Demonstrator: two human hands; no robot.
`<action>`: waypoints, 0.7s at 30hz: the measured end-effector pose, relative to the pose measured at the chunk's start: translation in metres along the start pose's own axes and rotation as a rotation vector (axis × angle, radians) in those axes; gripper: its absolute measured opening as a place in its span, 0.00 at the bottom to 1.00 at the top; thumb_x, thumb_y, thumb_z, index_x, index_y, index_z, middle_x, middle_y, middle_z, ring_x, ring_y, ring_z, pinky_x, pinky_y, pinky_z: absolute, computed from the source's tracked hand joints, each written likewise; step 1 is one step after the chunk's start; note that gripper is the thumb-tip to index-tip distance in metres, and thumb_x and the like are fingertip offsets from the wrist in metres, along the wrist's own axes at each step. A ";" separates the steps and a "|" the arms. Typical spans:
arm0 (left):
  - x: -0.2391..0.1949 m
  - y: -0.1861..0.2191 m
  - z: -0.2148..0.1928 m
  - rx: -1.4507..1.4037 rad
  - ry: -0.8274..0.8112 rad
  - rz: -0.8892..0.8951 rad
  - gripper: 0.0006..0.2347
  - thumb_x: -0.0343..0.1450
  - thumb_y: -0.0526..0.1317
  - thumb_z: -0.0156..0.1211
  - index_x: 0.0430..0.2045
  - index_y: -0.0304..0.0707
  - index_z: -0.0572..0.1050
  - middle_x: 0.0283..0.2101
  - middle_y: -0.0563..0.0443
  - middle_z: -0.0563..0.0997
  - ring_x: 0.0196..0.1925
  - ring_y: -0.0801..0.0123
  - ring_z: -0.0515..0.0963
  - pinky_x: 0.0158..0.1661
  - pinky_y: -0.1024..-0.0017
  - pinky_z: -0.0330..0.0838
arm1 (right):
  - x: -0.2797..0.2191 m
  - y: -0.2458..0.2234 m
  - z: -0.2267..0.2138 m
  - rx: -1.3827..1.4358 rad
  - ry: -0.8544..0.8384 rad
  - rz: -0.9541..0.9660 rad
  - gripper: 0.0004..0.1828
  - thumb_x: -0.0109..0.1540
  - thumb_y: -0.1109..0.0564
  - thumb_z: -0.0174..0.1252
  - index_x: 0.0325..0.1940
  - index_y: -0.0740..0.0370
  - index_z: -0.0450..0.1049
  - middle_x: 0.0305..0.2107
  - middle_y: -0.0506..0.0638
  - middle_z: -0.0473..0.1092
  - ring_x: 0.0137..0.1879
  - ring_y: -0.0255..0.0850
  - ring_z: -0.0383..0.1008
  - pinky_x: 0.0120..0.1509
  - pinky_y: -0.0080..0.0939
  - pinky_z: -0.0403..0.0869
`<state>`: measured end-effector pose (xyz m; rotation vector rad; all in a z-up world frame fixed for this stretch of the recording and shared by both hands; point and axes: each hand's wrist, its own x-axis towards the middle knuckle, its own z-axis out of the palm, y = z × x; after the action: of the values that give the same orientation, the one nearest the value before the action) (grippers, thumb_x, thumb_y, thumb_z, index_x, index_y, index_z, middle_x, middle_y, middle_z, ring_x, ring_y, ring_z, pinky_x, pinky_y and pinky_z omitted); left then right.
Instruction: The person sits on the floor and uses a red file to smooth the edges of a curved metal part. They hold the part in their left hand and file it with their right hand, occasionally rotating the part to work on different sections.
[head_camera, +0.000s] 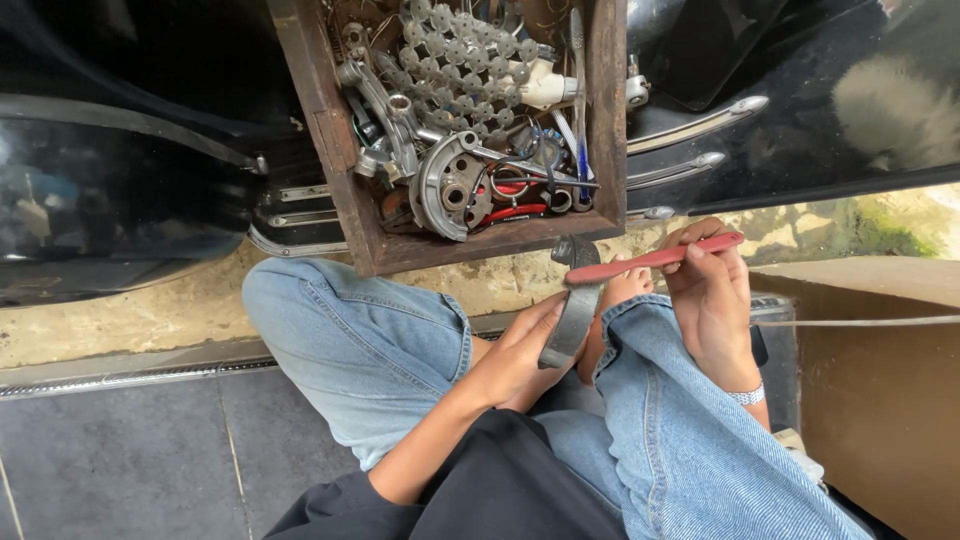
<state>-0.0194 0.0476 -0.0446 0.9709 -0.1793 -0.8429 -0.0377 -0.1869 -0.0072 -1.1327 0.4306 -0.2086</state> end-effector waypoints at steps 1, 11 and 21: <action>-0.001 -0.004 -0.002 -0.007 0.002 -0.006 0.17 0.83 0.40 0.37 0.59 0.33 0.73 0.54 0.43 0.80 0.55 0.70 0.74 0.60 0.63 0.70 | 0.000 -0.001 0.001 -0.001 0.008 0.013 0.08 0.69 0.56 0.51 0.47 0.62 0.62 0.29 0.49 0.61 0.39 0.34 0.64 0.54 0.37 0.69; -0.005 -0.027 -0.016 0.047 0.005 -0.057 0.17 0.83 0.42 0.39 0.61 0.39 0.73 0.55 0.49 0.80 0.57 0.75 0.73 0.60 0.67 0.68 | -0.001 0.007 0.003 -0.043 -0.270 -0.118 0.09 0.64 0.56 0.52 0.39 0.65 0.64 0.22 0.57 0.61 0.36 0.44 0.62 0.50 0.46 0.67; 0.001 0.013 0.016 0.132 -0.026 -0.066 0.19 0.83 0.43 0.38 0.62 0.30 0.70 0.60 0.40 0.76 0.63 0.67 0.69 0.66 0.60 0.62 | -0.005 -0.011 0.015 0.016 -0.426 -0.112 0.08 0.62 0.59 0.55 0.36 0.68 0.66 0.21 0.58 0.65 0.31 0.44 0.63 0.41 0.43 0.64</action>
<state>-0.0192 0.0404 -0.0251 1.0950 -0.2285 -0.9135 -0.0353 -0.1775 0.0091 -1.1501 -0.0120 -0.0642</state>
